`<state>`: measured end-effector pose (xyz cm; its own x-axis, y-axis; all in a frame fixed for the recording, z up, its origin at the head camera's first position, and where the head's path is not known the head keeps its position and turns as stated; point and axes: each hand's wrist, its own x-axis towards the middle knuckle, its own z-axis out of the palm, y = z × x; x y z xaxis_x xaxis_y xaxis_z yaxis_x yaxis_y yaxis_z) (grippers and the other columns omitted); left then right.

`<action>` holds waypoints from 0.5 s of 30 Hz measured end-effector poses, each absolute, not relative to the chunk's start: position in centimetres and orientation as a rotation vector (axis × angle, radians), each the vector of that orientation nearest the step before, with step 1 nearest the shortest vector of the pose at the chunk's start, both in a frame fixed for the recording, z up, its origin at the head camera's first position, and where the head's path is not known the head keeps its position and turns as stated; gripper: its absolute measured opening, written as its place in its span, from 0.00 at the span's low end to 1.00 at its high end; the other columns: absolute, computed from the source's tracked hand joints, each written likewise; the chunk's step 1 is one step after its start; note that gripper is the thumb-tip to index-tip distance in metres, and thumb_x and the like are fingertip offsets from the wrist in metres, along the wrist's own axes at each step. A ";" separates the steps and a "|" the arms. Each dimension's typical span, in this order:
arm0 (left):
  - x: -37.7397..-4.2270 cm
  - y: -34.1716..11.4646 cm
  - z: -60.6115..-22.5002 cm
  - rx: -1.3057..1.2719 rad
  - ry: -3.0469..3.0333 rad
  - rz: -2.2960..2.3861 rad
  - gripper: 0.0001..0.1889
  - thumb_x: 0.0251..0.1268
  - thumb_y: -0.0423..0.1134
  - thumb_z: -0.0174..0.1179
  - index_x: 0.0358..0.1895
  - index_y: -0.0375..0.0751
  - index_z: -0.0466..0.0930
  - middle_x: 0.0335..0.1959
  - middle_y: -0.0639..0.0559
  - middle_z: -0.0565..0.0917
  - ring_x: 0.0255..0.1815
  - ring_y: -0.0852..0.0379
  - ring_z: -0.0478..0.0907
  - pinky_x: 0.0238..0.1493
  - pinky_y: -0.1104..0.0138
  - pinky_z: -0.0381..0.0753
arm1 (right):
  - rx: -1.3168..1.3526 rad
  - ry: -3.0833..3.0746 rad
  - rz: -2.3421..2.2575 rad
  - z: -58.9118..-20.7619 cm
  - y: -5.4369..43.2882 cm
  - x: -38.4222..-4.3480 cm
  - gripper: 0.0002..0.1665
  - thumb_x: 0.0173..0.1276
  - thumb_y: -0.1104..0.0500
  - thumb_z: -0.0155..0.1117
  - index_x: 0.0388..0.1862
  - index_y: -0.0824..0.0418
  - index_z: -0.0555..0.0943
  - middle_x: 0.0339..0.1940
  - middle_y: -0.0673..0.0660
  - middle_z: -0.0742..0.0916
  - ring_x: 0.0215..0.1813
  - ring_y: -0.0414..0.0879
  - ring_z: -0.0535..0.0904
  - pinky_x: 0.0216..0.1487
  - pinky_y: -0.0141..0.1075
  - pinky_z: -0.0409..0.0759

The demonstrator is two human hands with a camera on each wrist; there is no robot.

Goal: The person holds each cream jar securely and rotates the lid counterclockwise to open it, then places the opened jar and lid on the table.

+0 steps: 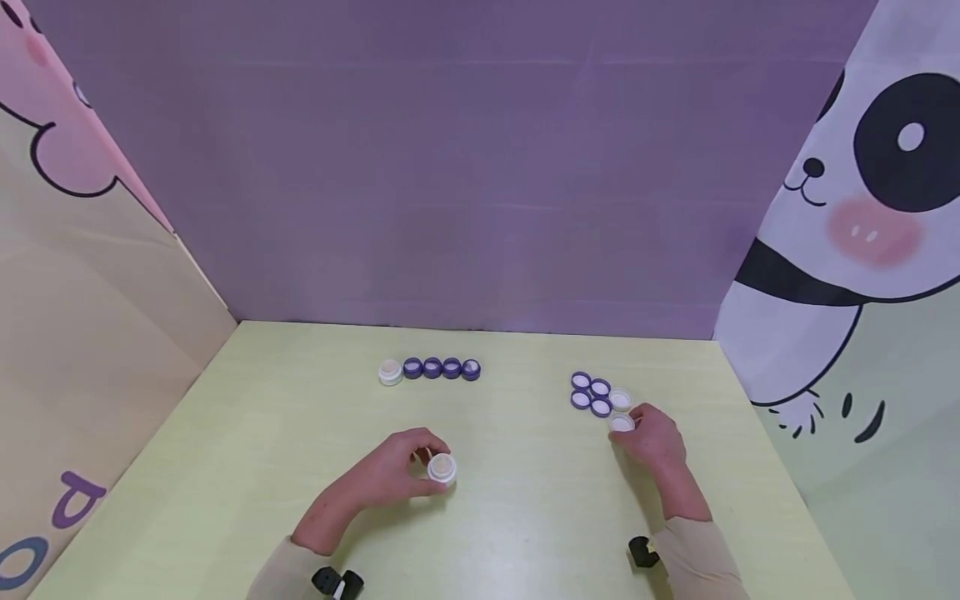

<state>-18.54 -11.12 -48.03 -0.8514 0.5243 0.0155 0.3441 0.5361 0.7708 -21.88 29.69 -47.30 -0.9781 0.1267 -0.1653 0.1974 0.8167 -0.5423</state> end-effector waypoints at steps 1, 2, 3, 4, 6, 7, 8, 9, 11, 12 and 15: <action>-18.5 -11.1 -48.0 0.734 2.555 1.213 0.21 0.49 0.47 0.76 0.47 0.51 0.81 0.39 0.65 0.78 0.41 0.55 0.76 0.43 0.66 0.76 | 0.260 2.876 -0.876 -47.3 29.7 -21.9 0.28 0.58 0.52 0.70 0.47 0.73 0.74 0.38 0.65 0.80 0.37 0.55 0.74 0.33 0.41 0.72; -18.5 -11.1 -47.9 0.734 2.553 1.214 0.21 0.49 0.47 0.76 0.47 0.51 0.81 0.39 0.65 0.78 0.41 0.55 0.76 0.43 0.66 0.76 | 0.261 2.874 -0.876 -47.2 29.6 -21.9 0.29 0.58 0.52 0.70 0.47 0.73 0.74 0.38 0.65 0.80 0.37 0.55 0.74 0.33 0.41 0.72; -18.5 -11.1 -47.9 0.735 2.550 1.217 0.21 0.49 0.48 0.75 0.47 0.51 0.81 0.39 0.65 0.78 0.41 0.55 0.76 0.42 0.67 0.76 | 0.263 2.872 -0.874 -47.2 29.6 -21.9 0.29 0.58 0.52 0.70 0.47 0.73 0.74 0.38 0.65 0.80 0.37 0.55 0.74 0.33 0.41 0.72; -18.4 -11.1 -47.8 0.738 2.546 1.223 0.21 0.50 0.48 0.75 0.47 0.51 0.81 0.39 0.64 0.78 0.41 0.55 0.76 0.42 0.66 0.76 | 0.263 2.870 -0.876 -47.1 29.6 -21.8 0.29 0.58 0.52 0.70 0.47 0.73 0.73 0.38 0.65 0.80 0.37 0.55 0.74 0.33 0.41 0.72; -18.4 -11.1 -47.6 0.744 2.537 1.238 0.22 0.49 0.48 0.75 0.48 0.51 0.81 0.40 0.64 0.78 0.42 0.54 0.76 0.43 0.66 0.76 | 0.259 2.868 -0.879 -47.0 29.6 -21.8 0.29 0.58 0.53 0.70 0.48 0.74 0.73 0.38 0.65 0.80 0.36 0.55 0.74 0.33 0.41 0.72; -18.4 -11.1 -47.5 0.748 2.532 1.246 0.22 0.49 0.49 0.75 0.48 0.52 0.81 0.40 0.64 0.79 0.42 0.54 0.76 0.43 0.66 0.76 | 0.257 2.868 -0.885 -47.0 29.6 -21.7 0.30 0.58 0.53 0.71 0.48 0.74 0.73 0.38 0.65 0.80 0.36 0.54 0.75 0.33 0.41 0.73; -18.4 -11.1 -47.4 0.749 2.527 1.256 0.22 0.49 0.49 0.75 0.48 0.52 0.81 0.40 0.64 0.79 0.42 0.53 0.76 0.43 0.65 0.76 | 0.255 2.867 -0.891 -47.0 29.6 -21.7 0.30 0.58 0.53 0.71 0.48 0.74 0.72 0.38 0.65 0.80 0.36 0.54 0.74 0.33 0.41 0.73; -18.3 -11.0 -47.3 0.752 2.522 1.266 0.22 0.49 0.49 0.75 0.49 0.52 0.81 0.40 0.64 0.79 0.42 0.53 0.76 0.43 0.65 0.76 | 0.254 2.867 -0.894 -47.0 29.6 -21.7 0.31 0.58 0.53 0.71 0.49 0.74 0.71 0.38 0.65 0.80 0.36 0.54 0.75 0.33 0.40 0.72; -18.3 -11.0 -47.2 0.753 2.518 1.276 0.22 0.49 0.49 0.75 0.49 0.53 0.81 0.40 0.65 0.79 0.43 0.53 0.76 0.44 0.64 0.76 | 0.248 2.864 -0.906 -46.9 29.6 -21.5 0.32 0.58 0.53 0.71 0.50 0.75 0.70 0.38 0.65 0.80 0.36 0.54 0.75 0.33 0.41 0.73; -18.4 -11.1 -47.2 0.756 2.518 1.279 0.22 0.49 0.49 0.75 0.49 0.52 0.81 0.40 0.65 0.79 0.42 0.53 0.76 0.44 0.64 0.76 | 0.245 2.861 -0.913 -46.9 29.6 -21.5 0.33 0.58 0.54 0.71 0.51 0.76 0.70 0.38 0.66 0.80 0.36 0.54 0.75 0.33 0.41 0.73; -18.5 -11.2 -47.2 0.753 2.514 1.286 0.22 0.49 0.49 0.75 0.48 0.52 0.81 0.40 0.65 0.79 0.42 0.54 0.76 0.44 0.64 0.76 | 0.229 2.855 -0.908 -46.8 29.7 -21.2 0.34 0.58 0.53 0.70 0.52 0.76 0.69 0.39 0.67 0.80 0.36 0.55 0.75 0.35 0.43 0.74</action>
<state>-18.45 -11.16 -47.17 -0.8450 0.5335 0.0371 0.3423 0.4862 0.8040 -21.21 29.67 -46.82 -0.9791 0.1030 -0.1754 0.1854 0.8067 -0.5611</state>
